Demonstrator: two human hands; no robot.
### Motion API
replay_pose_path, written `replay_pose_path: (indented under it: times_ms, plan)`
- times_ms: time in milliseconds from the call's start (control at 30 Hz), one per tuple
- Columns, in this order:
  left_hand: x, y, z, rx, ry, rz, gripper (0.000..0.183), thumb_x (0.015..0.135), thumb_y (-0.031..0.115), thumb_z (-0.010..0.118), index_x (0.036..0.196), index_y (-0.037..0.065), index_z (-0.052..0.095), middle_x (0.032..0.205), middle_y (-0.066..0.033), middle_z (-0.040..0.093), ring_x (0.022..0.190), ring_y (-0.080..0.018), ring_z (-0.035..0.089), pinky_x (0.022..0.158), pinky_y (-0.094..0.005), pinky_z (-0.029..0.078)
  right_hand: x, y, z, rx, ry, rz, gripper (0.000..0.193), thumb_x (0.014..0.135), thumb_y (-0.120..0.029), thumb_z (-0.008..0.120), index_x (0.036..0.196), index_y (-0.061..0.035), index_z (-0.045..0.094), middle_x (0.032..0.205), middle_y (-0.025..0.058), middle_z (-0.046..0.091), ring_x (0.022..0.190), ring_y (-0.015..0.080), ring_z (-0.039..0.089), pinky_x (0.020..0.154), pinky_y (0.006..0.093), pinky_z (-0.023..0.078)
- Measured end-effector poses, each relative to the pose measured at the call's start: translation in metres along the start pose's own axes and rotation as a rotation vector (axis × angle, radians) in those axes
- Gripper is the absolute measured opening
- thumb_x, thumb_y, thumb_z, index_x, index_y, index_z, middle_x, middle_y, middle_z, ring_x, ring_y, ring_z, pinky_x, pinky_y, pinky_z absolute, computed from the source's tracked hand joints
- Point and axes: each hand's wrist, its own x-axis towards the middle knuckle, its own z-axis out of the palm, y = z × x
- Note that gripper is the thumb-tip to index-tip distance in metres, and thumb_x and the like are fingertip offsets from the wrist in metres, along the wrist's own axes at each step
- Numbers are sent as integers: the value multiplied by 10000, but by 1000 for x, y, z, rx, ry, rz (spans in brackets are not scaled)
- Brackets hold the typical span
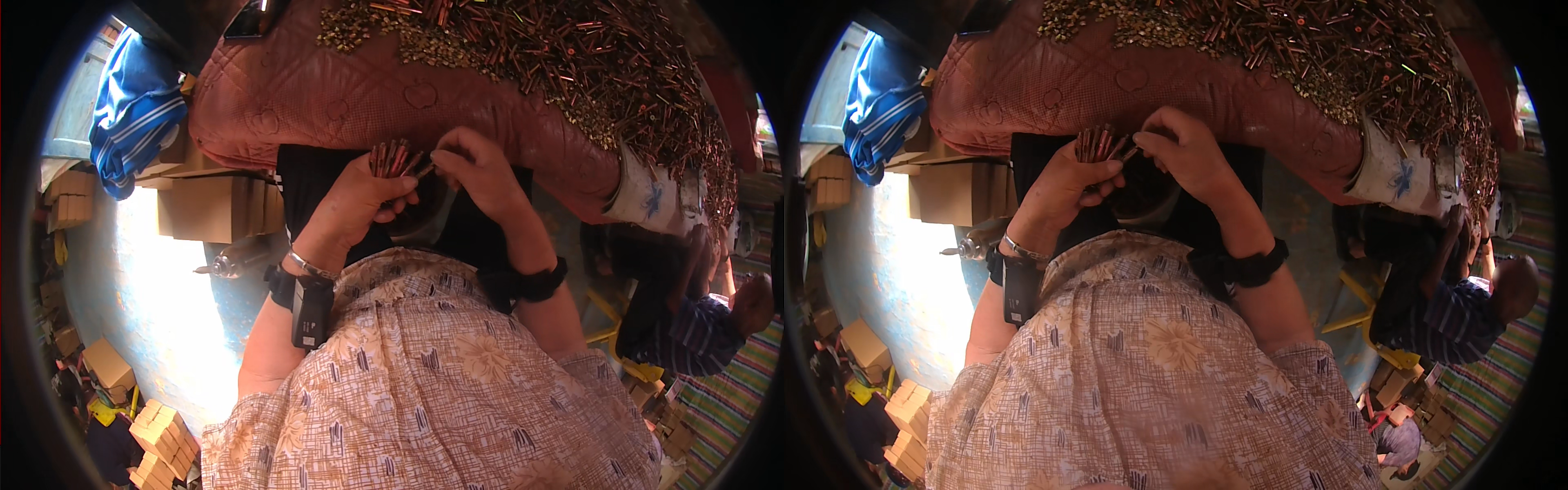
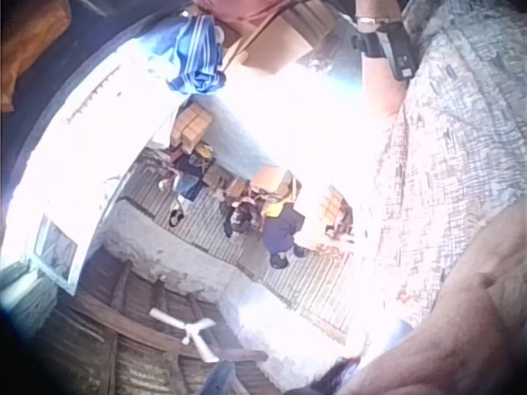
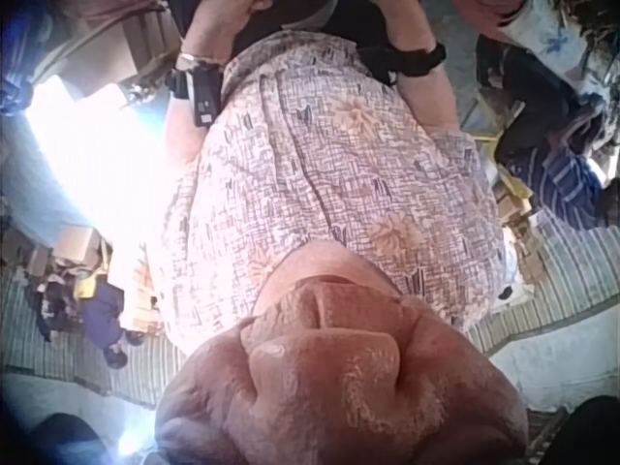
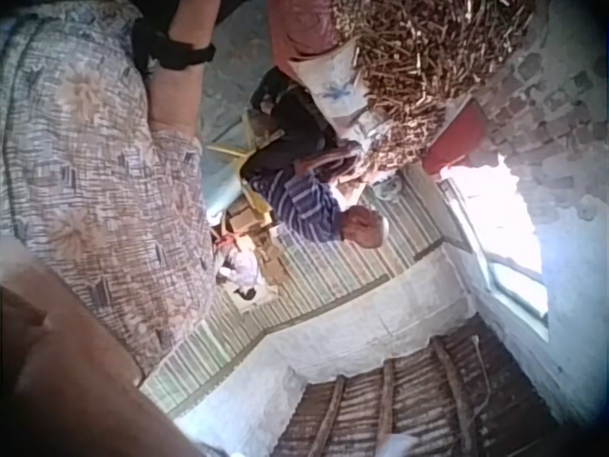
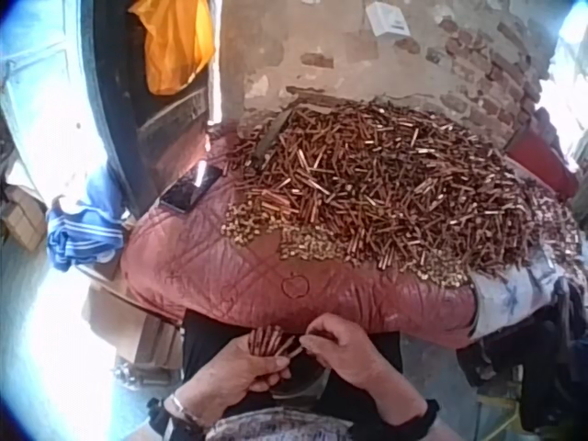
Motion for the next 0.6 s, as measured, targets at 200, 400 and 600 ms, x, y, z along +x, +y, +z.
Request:
replay_pose_path:
  times_ms: [200,400,600]
  plan:
    - [2,-6,-2,7,4,21,129,776,29,592,884,40,523,675,-44,558,514,-55,470,391,-160,317,3,8,4,-208,43,26,192,838,-200,569,762,-27,529,621,1,500,567,62,450,501,235,371]
    - [2,-3,3,29,2,-14,127,775,30,588,884,48,525,675,-34,556,524,-54,468,401,-160,319,1,6,3,-392,102,-116,220,845,-210,557,750,-13,536,641,30,513,578,84,468,523,270,388]
    - [2,-2,2,39,14,-29,115,781,43,584,878,54,523,677,-26,555,543,-52,470,418,-160,327,-2,4,7,-345,79,-95,224,861,-195,536,719,-24,505,646,6,486,598,54,439,533,221,366]
